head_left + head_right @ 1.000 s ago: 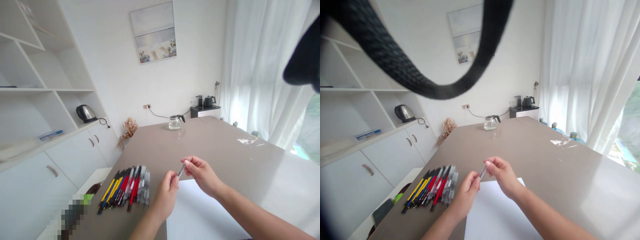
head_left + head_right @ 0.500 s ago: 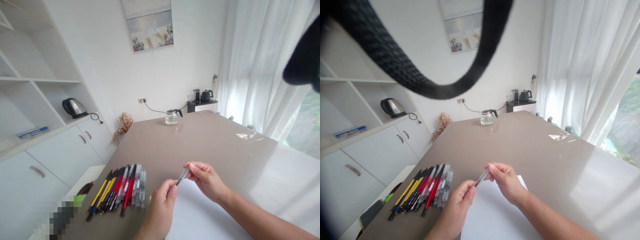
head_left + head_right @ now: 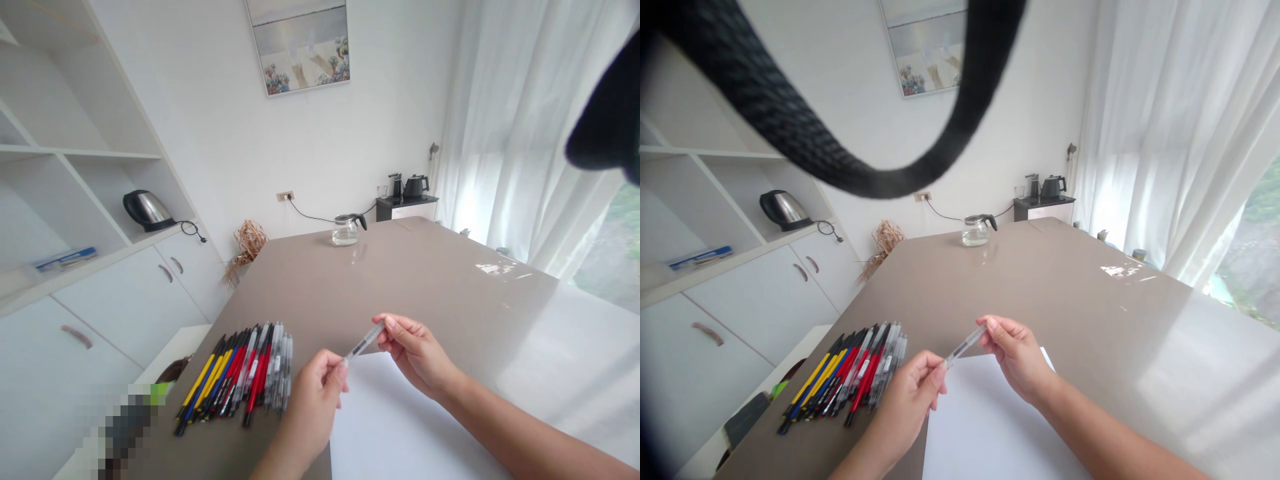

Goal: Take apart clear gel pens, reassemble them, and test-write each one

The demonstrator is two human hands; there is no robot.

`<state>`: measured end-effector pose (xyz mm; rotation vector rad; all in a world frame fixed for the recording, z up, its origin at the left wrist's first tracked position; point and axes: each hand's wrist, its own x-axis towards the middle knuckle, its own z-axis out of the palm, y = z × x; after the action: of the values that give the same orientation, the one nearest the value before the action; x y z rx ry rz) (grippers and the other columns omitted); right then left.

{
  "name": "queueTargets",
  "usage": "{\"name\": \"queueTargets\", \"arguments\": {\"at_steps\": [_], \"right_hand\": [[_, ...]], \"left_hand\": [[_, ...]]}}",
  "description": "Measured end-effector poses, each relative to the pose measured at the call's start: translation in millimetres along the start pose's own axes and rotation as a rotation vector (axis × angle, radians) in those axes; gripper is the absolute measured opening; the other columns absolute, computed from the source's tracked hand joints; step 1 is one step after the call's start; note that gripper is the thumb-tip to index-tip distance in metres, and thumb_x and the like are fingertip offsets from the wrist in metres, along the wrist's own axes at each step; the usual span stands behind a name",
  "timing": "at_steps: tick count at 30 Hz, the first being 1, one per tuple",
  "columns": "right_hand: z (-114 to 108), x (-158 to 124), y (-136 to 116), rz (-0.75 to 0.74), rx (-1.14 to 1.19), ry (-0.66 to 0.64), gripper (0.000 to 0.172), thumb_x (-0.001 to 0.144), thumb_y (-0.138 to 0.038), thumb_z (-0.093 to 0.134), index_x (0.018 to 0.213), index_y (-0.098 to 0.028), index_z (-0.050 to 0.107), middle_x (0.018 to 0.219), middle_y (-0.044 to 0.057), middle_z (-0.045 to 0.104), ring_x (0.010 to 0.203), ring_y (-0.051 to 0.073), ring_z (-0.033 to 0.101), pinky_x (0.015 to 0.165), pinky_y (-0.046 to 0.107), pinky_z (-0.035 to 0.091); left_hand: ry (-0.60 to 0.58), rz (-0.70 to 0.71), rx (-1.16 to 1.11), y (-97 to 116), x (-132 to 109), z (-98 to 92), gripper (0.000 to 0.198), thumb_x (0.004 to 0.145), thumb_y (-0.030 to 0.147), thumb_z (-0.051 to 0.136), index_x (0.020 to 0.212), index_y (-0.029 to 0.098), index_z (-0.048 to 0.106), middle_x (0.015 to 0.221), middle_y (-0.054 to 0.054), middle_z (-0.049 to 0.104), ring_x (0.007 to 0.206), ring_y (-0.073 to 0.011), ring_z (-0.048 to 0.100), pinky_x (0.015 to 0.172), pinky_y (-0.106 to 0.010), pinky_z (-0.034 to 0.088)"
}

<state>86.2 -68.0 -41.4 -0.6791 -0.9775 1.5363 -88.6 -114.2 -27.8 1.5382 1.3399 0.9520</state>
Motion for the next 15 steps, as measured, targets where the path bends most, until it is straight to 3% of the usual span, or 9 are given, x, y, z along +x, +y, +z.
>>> {"name": "queueTargets", "arguments": {"at_steps": [4, 8, 11, 15], "right_hand": [[0.0, 0.4, 0.4, 0.005, -0.005, -0.001, 0.023, 0.075, -0.033, 0.052, 0.085, -0.014, 0.061, 0.061, 0.002, 0.054, 0.059, 0.010, 0.046, 0.062, 0.027, 0.036], [-1.6, 1.4, 1.0, -0.006, 0.008, 0.036, 0.022, 0.075, -0.032, 0.053, 0.085, -0.014, 0.061, 0.061, 0.002, 0.053, 0.059, 0.010, 0.045, 0.060, 0.026, 0.035], [-3.7, 2.9, 2.4, -0.010, 0.015, 0.036, 0.022, 0.075, -0.032, 0.053, 0.086, -0.015, 0.061, 0.061, 0.002, 0.053, 0.060, 0.010, 0.045, 0.059, 0.025, 0.035], [-4.2, 3.7, 3.1, -0.003, 0.003, 0.032, 0.024, 0.075, -0.033, 0.053, 0.086, -0.014, 0.062, 0.061, 0.002, 0.053, 0.059, 0.010, 0.046, 0.059, 0.026, 0.036]], "left_hand": [[-0.064, -0.106, 0.026, -2.6, 0.7, 1.0, 0.040, 0.080, 0.048, 0.028, 0.077, 0.015, 0.050, 0.049, 0.003, 0.046, 0.038, -0.0066, 0.035, 0.041, -0.020, 0.027], [-0.064, -0.041, -0.028, -6.7, 0.7, 3.2, 0.037, 0.072, 0.045, 0.048, 0.096, 0.018, 0.042, 0.059, 0.005, 0.048, 0.046, -0.0070, 0.041, 0.043, -0.018, 0.031], [-0.018, -0.032, 0.016, -10.6, 1.6, 3.2, 0.030, 0.076, 0.045, 0.041, 0.084, 0.017, 0.046, 0.060, 0.004, 0.048, 0.046, -0.0071, 0.042, 0.044, -0.019, 0.033], [-0.049, -0.079, 0.024, -12.7, 2.3, 3.3, 0.040, 0.080, 0.048, 0.028, 0.078, 0.015, 0.050, 0.060, 0.001, 0.051, 0.045, -0.0076, 0.043, 0.044, -0.020, 0.033]]}}
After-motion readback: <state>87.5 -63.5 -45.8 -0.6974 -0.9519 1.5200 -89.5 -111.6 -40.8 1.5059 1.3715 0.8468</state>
